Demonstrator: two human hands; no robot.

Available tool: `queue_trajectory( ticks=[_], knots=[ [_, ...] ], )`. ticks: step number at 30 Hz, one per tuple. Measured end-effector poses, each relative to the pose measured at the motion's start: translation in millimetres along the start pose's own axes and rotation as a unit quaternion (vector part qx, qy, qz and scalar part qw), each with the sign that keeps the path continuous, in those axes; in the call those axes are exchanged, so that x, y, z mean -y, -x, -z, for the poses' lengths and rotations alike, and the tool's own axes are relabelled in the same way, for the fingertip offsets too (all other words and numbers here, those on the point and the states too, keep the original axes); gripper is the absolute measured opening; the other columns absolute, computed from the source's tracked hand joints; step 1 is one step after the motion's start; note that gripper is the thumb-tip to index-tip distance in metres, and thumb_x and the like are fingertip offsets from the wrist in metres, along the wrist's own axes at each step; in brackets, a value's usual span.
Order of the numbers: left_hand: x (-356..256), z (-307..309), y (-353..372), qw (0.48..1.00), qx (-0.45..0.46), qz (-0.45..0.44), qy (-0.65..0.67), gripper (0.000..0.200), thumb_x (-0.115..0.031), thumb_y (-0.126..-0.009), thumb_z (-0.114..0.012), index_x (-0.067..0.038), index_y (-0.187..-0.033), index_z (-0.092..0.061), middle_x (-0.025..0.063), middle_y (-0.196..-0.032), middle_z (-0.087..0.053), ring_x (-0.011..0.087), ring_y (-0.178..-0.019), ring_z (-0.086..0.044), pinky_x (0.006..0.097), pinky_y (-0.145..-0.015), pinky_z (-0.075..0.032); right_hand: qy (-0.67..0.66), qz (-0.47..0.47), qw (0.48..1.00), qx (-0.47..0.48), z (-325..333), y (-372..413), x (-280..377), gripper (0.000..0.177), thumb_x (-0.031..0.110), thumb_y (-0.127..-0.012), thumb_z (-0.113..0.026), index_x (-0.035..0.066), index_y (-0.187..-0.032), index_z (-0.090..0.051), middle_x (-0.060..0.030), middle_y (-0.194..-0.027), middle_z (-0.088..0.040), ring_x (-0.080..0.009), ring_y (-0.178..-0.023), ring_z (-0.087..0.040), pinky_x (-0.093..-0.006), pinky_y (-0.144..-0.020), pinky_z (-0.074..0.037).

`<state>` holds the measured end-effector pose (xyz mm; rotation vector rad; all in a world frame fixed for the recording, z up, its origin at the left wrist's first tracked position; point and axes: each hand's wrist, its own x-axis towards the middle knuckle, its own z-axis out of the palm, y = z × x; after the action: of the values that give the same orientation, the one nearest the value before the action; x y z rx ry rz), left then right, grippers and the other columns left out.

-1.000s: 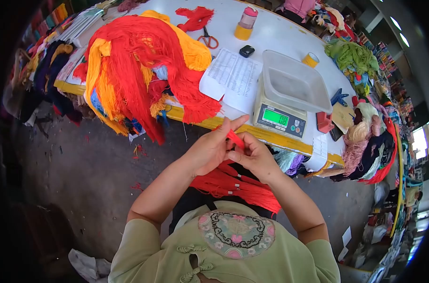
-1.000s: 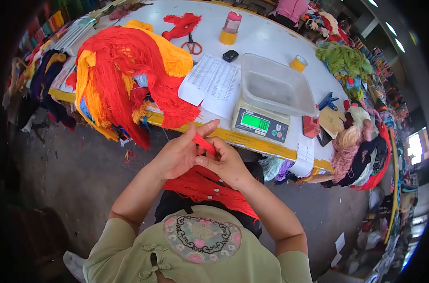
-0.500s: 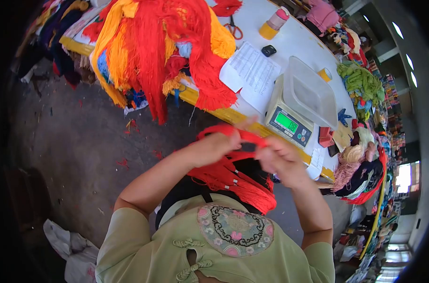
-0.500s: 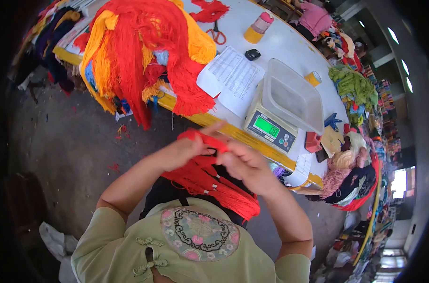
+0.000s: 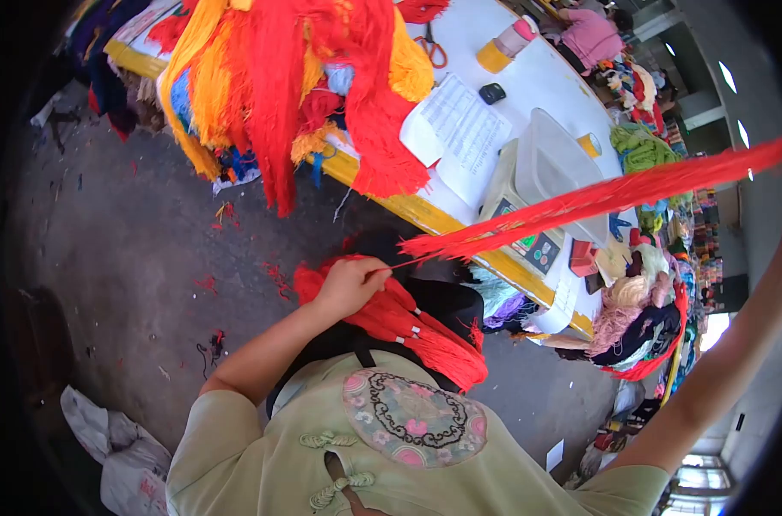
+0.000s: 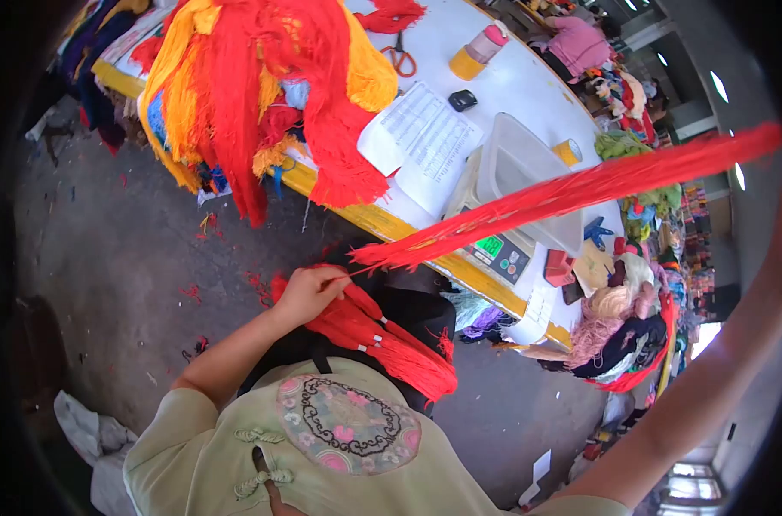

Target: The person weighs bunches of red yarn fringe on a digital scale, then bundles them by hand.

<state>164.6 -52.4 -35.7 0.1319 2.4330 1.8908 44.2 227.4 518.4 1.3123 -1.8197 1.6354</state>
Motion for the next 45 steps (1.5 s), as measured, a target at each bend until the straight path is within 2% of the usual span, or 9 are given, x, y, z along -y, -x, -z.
queue_trajectory(
  ticks=[9, 11, 13, 15, 19, 23, 36, 41, 45],
  knots=[
    [54.2, 25.9, 8.5, 0.957, -0.101, 0.131, 0.237, 0.021, -0.018, -0.100, -0.055, -0.002, -0.099, -0.068, -0.0014, -0.058, -0.054, 0.0071, -0.052, -0.050, 0.0248, -0.053, -0.043, 0.172, 0.095, 0.952, -0.234, 85.2, -68.8, 2.8, 0.019, 0.018, -0.097, -0.052, -0.001, -0.094, -0.052, -0.0084, -0.082, -0.054, -0.0235, -0.075, -0.055, -0.0381, -0.076, -0.051],
    [60.5, 42.9, 10.4, 0.921, -0.156, 0.159, 0.319, 0.020, -0.019, -0.100, -0.054, -0.003, -0.098, -0.066, -0.0039, -0.055, -0.047, 0.0061, -0.048, -0.042, 0.0241, -0.052, -0.040, 0.637, 0.091, 0.746, -0.172, 134.3, -65.9, -20.5, 0.022, 0.020, -0.096, -0.055, -0.002, -0.096, -0.053, -0.0100, -0.087, -0.057, -0.0227, -0.080, -0.056, -0.0364, -0.077, -0.051],
    [62.8, 63.2, 14.4, 0.891, -0.199, 0.178, 0.368, 0.020, -0.020, -0.101, -0.054, -0.005, -0.096, -0.065, -0.0055, -0.054, -0.041, 0.0054, -0.046, -0.036, 0.0236, -0.050, -0.036, 0.663, 0.038, 0.736, -0.130, 135.4, -34.2, -55.6, 0.021, 0.020, -0.095, -0.059, 0.000, -0.097, -0.055, -0.0085, -0.091, -0.057, -0.0209, -0.083, -0.056, -0.0363, -0.084, -0.052],
    [64.0, 84.7, 19.9, 0.871, -0.234, 0.186, 0.390, 0.020, -0.021, -0.101, -0.053, -0.006, -0.094, -0.064, -0.0064, -0.053, -0.036, 0.0050, -0.046, -0.032, 0.0235, -0.049, -0.033, 0.167, -0.036, 0.950, -0.263, 72.5, 8.9, -99.8, 0.026, 0.029, -0.103, -0.048, 0.005, -0.097, -0.057, 0.0000, -0.071, -0.047, -0.0082, -0.063, -0.044, -0.0270, -0.064, -0.041],
    [62.4, 136.1, 37.3, 0.886, -0.266, 0.183, 0.333, 0.023, -0.024, -0.102, -0.051, -0.007, -0.091, -0.063, -0.0065, -0.053, -0.034, 0.0055, -0.045, -0.028, 0.0254, -0.047, -0.028, 0.337, -0.282, 0.894, -0.086, 73.8, 129.1, -169.0, 0.026, 0.031, -0.101, -0.052, 0.007, -0.090, -0.058, 0.0029, -0.072, -0.047, -0.0074, -0.065, -0.040, -0.0271, -0.060, -0.033],
    [-14.0, 180.2, 47.1, 0.932, -0.171, 0.202, 0.246, 0.025, -0.025, -0.102, -0.049, -0.005, -0.094, -0.063, -0.0057, -0.054, -0.038, 0.0052, -0.047, -0.033, 0.0240, -0.050, -0.033, 0.247, -0.457, 0.846, -0.125, 20.3, 227.2, -194.6, 0.022, 0.031, -0.101, -0.055, 0.011, -0.094, -0.060, 0.0081, -0.075, -0.047, -0.0018, -0.068, -0.042, -0.0200, -0.063, -0.035],
    [-260.8, 121.8, -41.9, 0.950, 0.254, -0.153, -0.102, 0.021, -0.017, -0.101, -0.048, -0.004, -0.095, -0.064, -0.0041, -0.060, -0.049, 0.0034, -0.053, -0.043, 0.0218, -0.050, -0.034, -0.076, -0.448, 0.889, -0.052, -123.0, 213.4, -149.4, 0.018, 0.022, -0.099, -0.058, 0.008, -0.108, -0.063, -0.0002, -0.085, -0.065, -0.0006, -0.059, -0.045, -0.0165, -0.054, -0.036],
    [-290.7, 92.5, -83.3, 0.964, 0.197, -0.177, -0.002, 0.020, -0.016, -0.100, -0.048, -0.004, -0.095, -0.064, -0.0040, -0.060, -0.049, 0.0036, -0.055, -0.044, 0.0217, -0.053, -0.035, -0.323, -0.497, 0.804, 0.050, -146.6, 216.4, -127.9, 0.015, 0.021, -0.101, -0.054, 0.008, -0.105, -0.061, -0.0008, -0.079, -0.063, -0.0026, -0.047, -0.037, -0.0194, -0.052, -0.037],
    [-263.8, 127.6, -115.4, 0.984, 0.032, -0.148, 0.094, 0.019, -0.019, -0.099, -0.051, -0.005, -0.097, -0.064, -0.0044, -0.065, -0.051, 0.0036, -0.060, -0.048, 0.0211, -0.060, -0.039, -0.247, -0.537, 0.803, 0.077, -90.4, 223.2, -114.5, 0.015, 0.022, -0.100, -0.055, 0.008, -0.101, -0.061, 0.0033, -0.070, -0.054, -0.0025, -0.047, -0.035, -0.0204, -0.050, -0.034]
  ],
)
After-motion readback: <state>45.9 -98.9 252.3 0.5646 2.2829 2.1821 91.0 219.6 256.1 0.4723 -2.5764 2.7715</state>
